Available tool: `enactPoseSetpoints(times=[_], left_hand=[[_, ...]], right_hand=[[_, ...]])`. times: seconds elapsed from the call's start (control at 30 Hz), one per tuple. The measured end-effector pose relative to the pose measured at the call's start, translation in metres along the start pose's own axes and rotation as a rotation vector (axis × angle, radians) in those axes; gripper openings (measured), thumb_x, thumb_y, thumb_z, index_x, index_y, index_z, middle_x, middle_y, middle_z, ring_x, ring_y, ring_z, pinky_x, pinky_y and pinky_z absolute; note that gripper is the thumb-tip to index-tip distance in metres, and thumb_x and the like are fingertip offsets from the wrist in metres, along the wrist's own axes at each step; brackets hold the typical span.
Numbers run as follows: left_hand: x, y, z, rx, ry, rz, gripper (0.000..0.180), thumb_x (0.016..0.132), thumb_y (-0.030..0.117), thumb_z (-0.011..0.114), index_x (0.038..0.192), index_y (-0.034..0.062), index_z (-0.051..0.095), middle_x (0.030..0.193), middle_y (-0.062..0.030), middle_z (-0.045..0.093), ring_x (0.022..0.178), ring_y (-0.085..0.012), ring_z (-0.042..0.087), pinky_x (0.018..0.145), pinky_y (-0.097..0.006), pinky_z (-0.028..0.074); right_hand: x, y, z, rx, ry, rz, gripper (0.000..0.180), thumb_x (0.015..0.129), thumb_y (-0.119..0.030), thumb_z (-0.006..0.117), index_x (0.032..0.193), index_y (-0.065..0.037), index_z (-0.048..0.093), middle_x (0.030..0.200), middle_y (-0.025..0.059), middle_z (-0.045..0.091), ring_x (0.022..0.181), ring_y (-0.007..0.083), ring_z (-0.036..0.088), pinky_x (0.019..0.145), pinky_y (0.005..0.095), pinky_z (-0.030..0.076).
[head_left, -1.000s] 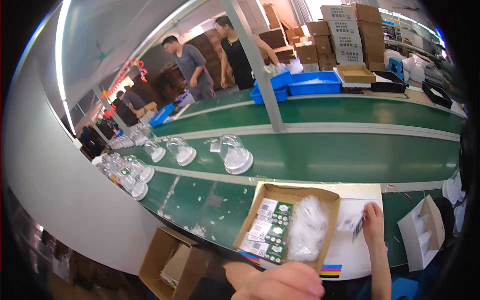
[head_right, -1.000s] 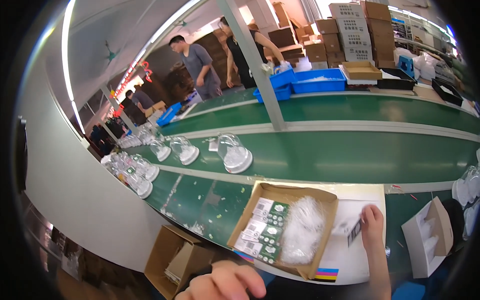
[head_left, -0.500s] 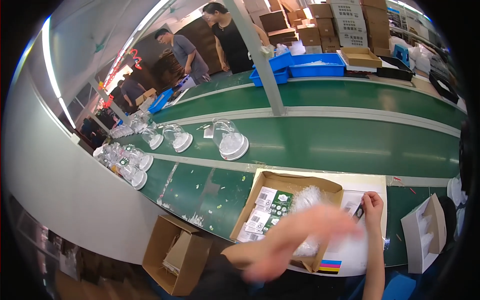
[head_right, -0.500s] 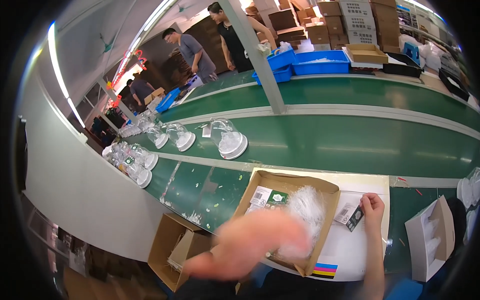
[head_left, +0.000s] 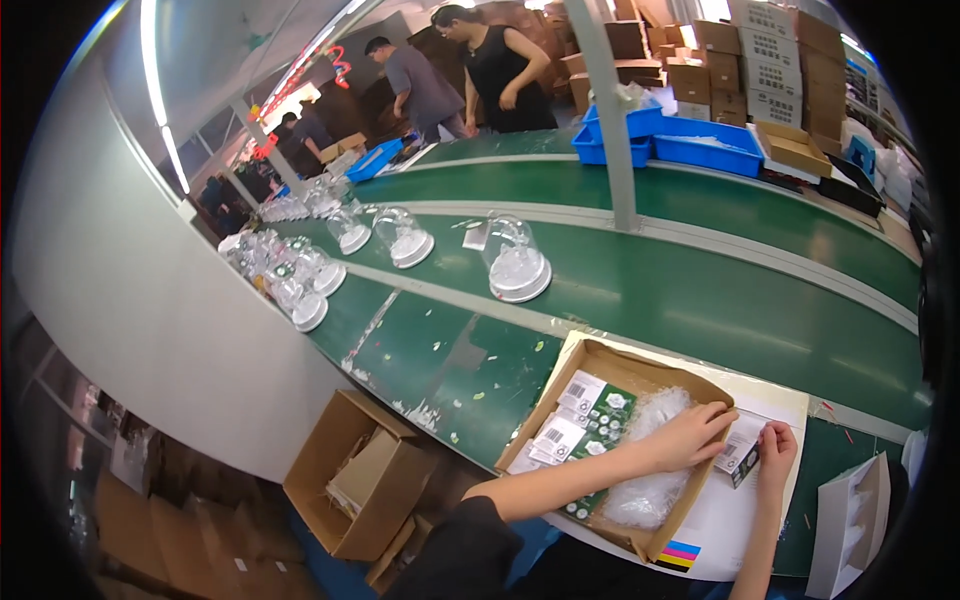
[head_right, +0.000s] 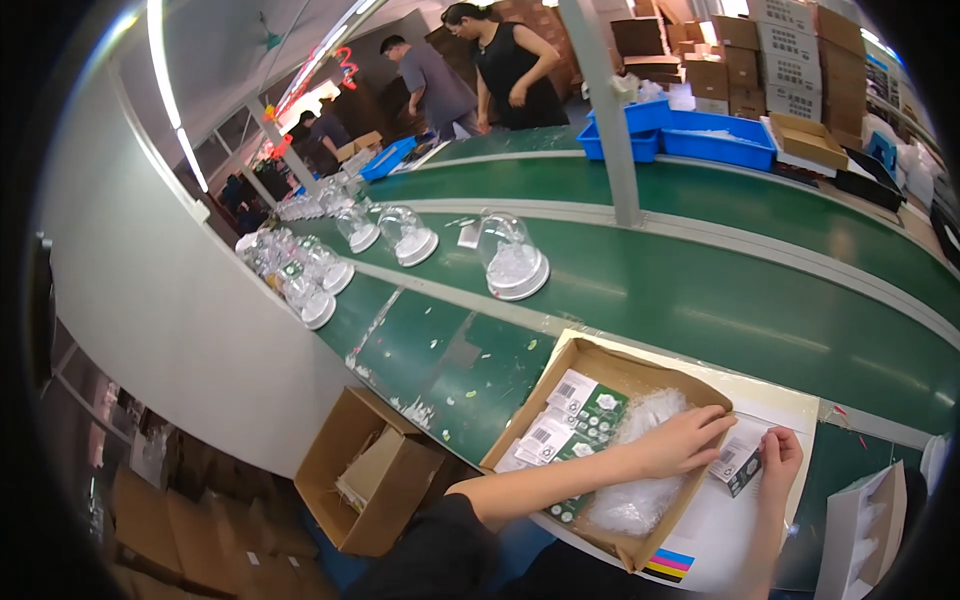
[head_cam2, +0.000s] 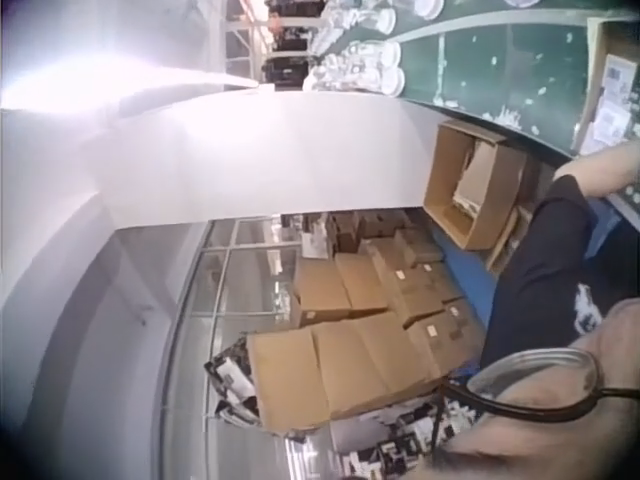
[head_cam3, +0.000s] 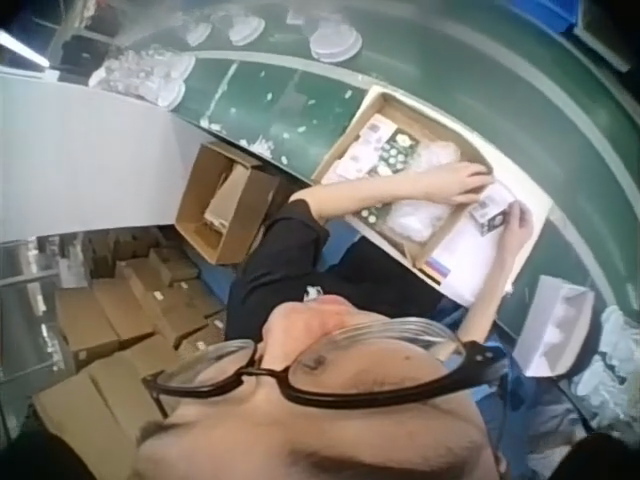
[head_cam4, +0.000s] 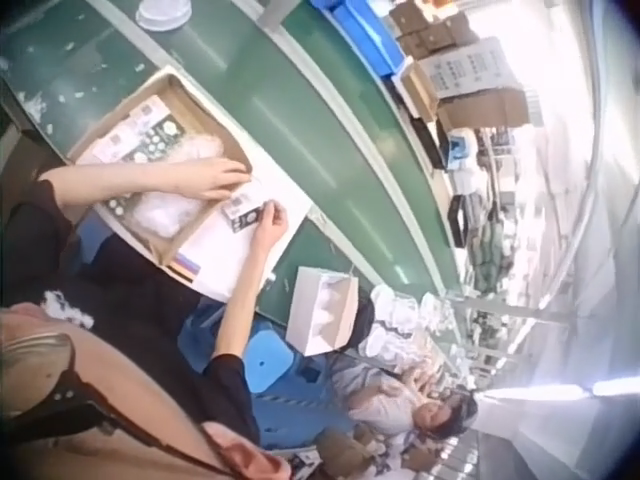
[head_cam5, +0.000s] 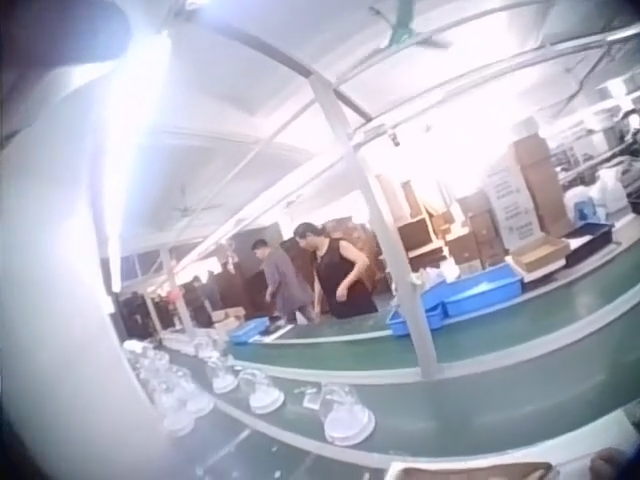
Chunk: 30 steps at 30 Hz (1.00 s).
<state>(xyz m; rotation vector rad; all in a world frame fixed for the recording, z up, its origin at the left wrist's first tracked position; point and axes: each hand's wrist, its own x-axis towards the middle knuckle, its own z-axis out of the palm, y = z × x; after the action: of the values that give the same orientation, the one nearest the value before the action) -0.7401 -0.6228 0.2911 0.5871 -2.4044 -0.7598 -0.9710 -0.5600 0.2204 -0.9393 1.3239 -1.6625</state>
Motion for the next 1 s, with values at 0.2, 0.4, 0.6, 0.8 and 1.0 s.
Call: enactPoseSetpoints(times=[0.2,0.4,0.6,0.8,1.0], left_hand=[[-0.001,0.006,-0.008,-0.044,-0.026,-0.035,0.049,0.086,0.02,0.06,0.128,0.0015,0.044,0.123,-0.0222,0.047,0.103,-0.0393,0.053,0.089,-0.043,0.044],[-0.003,0.006,-0.001,-0.013,-0.016,-0.033,0.05,0.085,0.021,0.061,0.129,0.0017,0.044,0.122,-0.0217,0.047,0.102,-0.0391,0.053,0.087,-0.043,0.044],[-0.003,0.008,-0.006,-0.021,0.002,-0.065,0.05,0.086,0.021,0.06,0.129,0.0029,0.043,0.121,-0.0219,0.047,0.101,-0.0396,0.054,0.088,-0.043,0.044],[-0.001,0.006,-0.004,-0.04,-0.014,-0.066,0.05,0.086,0.022,0.06,0.129,0.0038,0.044,0.122,-0.0223,0.047,0.101,-0.0396,0.054,0.089,-0.043,0.045],[-0.002,0.003,-0.003,-0.04,-0.038,-0.077,0.052,0.086,0.022,0.059,0.132,0.004,0.043,0.123,-0.0227,0.047,0.1,-0.0391,0.055,0.087,-0.042,0.045]], right_hand=[[0.017,-0.003,0.004,-0.182,-0.084,0.031,0.011,0.092,-0.016,0.057,0.087,-0.007,0.059,0.072,-0.0051,0.052,0.058,0.0012,0.041,0.049,0.0164,0.028],[0.009,0.018,-0.015,-0.048,0.05,-0.052,0.009,0.092,-0.014,0.058,0.087,-0.007,0.058,0.071,-0.0055,0.051,0.059,0.0012,0.041,0.05,0.0161,0.029],[0.002,0.01,0.0,-0.07,0.017,-0.094,0.007,0.092,-0.011,0.057,0.087,-0.006,0.058,0.072,-0.005,0.052,0.063,0.0017,0.044,0.055,0.0154,0.033],[-0.001,0.005,0.007,-0.095,0.008,-0.119,0.004,0.091,-0.007,0.057,0.089,-0.003,0.057,0.075,-0.0017,0.054,0.068,0.0045,0.048,0.062,0.0171,0.039],[-0.002,0.005,0.007,-0.115,0.018,-0.103,0.005,0.09,-0.008,0.058,0.088,-0.003,0.057,0.075,-0.0015,0.054,0.067,0.0043,0.049,0.06,0.0169,0.039]])
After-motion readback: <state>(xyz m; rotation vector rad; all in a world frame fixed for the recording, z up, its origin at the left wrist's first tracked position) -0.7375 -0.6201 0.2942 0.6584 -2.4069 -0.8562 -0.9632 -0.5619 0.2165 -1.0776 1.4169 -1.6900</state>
